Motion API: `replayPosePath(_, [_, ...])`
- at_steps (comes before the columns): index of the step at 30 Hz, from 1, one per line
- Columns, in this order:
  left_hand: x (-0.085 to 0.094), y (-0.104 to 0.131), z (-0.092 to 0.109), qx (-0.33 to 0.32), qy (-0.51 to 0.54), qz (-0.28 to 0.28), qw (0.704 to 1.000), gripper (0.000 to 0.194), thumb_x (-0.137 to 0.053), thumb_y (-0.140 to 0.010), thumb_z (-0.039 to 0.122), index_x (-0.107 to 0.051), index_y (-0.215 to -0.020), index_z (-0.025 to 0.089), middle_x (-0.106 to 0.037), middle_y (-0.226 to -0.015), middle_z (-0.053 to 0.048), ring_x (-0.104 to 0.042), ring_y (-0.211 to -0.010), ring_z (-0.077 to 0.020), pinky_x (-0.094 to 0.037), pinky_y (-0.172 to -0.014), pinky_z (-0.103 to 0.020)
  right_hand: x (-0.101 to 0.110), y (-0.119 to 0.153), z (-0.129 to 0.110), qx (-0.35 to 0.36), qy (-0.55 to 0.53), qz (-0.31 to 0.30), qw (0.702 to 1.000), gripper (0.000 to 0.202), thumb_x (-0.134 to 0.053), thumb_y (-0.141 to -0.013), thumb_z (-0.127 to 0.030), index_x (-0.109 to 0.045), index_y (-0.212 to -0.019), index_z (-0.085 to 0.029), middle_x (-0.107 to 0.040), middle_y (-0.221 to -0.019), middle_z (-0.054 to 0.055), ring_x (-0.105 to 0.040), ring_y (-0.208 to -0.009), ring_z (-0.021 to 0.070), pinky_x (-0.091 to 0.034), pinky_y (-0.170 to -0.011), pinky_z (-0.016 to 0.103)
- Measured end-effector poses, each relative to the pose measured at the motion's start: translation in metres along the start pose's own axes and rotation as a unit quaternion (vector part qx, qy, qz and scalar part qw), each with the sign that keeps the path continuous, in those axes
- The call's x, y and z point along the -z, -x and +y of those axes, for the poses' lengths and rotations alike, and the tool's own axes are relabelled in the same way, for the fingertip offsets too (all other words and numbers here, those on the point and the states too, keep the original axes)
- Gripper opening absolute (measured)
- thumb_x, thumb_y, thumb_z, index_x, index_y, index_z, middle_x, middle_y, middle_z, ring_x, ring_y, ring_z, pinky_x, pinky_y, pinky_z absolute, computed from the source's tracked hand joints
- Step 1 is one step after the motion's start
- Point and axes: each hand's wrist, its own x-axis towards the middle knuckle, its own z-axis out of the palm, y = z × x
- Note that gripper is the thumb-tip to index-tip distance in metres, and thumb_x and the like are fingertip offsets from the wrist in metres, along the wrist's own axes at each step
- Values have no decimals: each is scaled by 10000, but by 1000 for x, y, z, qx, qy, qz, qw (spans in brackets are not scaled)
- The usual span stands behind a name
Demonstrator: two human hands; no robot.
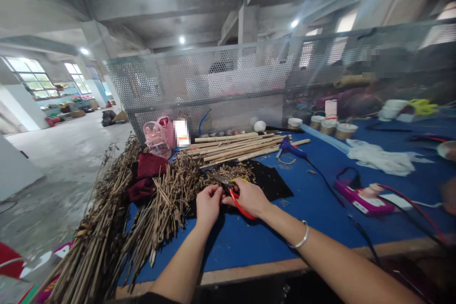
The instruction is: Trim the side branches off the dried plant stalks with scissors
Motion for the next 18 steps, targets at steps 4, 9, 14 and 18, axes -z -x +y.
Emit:
replayPosePath(4, [-1,1,-4,17,8,0,1000,215,-656,-648,324,-637,-712,119,-613,-573,-20,-522,-468,-91,-421,-467,-191,-2,-4,4,-9,11,-25,1000,462,-525,-657,-661,-522,-747,-208,-625,-692,22,-601,-646,186,-321,-519,239])
replayPosePath(9, [-5,-1,1,11,-11,8,1000,236,-632,-667,337,-632,-769,123,-620,-590,-11,-513,-463,-85,-406,-463,-188,6,-3,5,-4,-17,-29,999,440,-528,-678,-634,-528,-790,-208,-628,-723,22,-598,-666,179,-328,-529,233])
replayPosePath(14, [-10,-12,29,-40,-12,5,999,193,-613,-680,319,-614,-706,128,-631,-622,-24,-567,-555,-113,-429,-520,-194,26,-17,-2,47,-29,-18,998,493,-601,-630,-607,-514,-869,-184,-594,-856,59,-576,-763,189,-356,-600,241])
replayPosePath(18, [-6,-19,36,-55,-19,6,998,191,-613,-679,317,-612,-674,127,-620,-593,-20,-561,-543,-115,-424,-515,-196,30,-28,-10,60,-6,8,998,486,-604,-636,-598,-514,-855,-173,-578,-870,71,-555,-827,208,-355,-656,263])
